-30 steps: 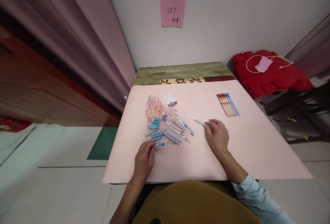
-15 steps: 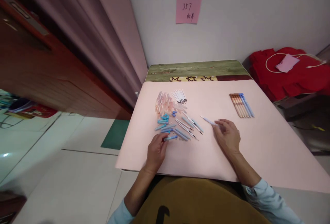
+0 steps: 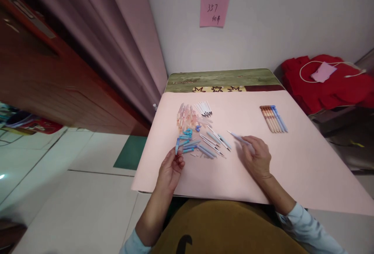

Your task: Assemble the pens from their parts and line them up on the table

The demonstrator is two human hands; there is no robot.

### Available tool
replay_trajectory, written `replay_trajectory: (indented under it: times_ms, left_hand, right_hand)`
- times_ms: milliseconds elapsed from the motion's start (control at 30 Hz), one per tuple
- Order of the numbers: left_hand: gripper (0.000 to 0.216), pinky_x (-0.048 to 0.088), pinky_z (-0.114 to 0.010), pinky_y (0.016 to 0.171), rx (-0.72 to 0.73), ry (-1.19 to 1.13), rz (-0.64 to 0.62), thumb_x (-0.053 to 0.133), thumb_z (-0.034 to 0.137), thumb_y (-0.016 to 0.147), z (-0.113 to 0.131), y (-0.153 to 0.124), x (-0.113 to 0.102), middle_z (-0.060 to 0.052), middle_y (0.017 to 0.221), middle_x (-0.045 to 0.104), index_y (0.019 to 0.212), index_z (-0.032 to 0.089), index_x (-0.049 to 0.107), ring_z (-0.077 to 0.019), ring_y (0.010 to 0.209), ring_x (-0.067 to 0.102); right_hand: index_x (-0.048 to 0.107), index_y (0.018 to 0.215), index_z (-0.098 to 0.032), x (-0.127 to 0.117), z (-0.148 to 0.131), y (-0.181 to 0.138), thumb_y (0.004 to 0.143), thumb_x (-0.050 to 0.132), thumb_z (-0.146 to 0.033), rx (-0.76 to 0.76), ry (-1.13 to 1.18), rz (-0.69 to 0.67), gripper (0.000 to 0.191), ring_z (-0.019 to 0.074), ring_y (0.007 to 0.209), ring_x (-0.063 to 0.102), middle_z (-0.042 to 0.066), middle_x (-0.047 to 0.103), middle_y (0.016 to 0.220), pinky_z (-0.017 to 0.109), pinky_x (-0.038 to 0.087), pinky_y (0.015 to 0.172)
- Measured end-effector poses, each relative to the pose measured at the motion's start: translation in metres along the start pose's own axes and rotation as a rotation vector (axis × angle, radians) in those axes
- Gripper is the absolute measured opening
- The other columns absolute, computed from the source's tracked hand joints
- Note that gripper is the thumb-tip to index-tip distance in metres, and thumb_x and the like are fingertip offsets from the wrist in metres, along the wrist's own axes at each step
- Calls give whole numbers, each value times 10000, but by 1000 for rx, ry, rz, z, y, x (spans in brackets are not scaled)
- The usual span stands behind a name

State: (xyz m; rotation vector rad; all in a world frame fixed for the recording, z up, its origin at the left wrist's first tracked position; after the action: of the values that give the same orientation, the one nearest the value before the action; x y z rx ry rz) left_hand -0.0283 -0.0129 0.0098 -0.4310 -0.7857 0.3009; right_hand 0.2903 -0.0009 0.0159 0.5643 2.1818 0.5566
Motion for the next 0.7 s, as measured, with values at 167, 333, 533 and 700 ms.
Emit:
replay_trajectory:
  times_ms: [167,333,533,700]
  left_hand:
    - [299,508,-161,568,-110,-82,-148,752,214,786,-4,2,14,-6,801,657,1067,147,673,-62,635,577]
    - [286,549,-217,647,-139,-24,-217,814,223,719,-10,0,5,-32,820,701,963,154,682,-107,692,634]
    - [335,539,-271,746,-130,-86,-319,877,265,629,-15,-5,-12,-9,904,663,847,194,634,-120,774,614]
    - [284,491,-239,707,-82,-110,-337,834,277,698,-16,1,-8,24,786,545,855,189,614,-72,672,510]
  right_hand:
    - [704,990,-239,20,-55,-16,933,553,-334,-48,188,-384,187,164,753,642,43,697,881,275,500,697]
    - [706,906,-245,43,-82,-37,923,564,-292,-149,31,-594,150,153,734,634,21,677,820,239,427,618]
    - [706,907,-252,58,-96,-34,921,581,-261,-195,-44,-646,126,150,764,632,10,682,862,240,379,615]
    - [717,878,-252,80,-122,-22,947,559,-286,-274,-143,-663,176,152,770,626,20,672,854,251,349,612]
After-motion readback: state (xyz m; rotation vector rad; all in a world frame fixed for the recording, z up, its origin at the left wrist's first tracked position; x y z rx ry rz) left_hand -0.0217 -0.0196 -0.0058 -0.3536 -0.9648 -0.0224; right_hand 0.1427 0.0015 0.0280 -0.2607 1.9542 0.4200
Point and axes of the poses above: each hand's wrist, its own y-axis towards the middle knuckle, its own x-axis out of the palm, z = x × y, the point moved 4 cm from there along y, towards the middle knuckle
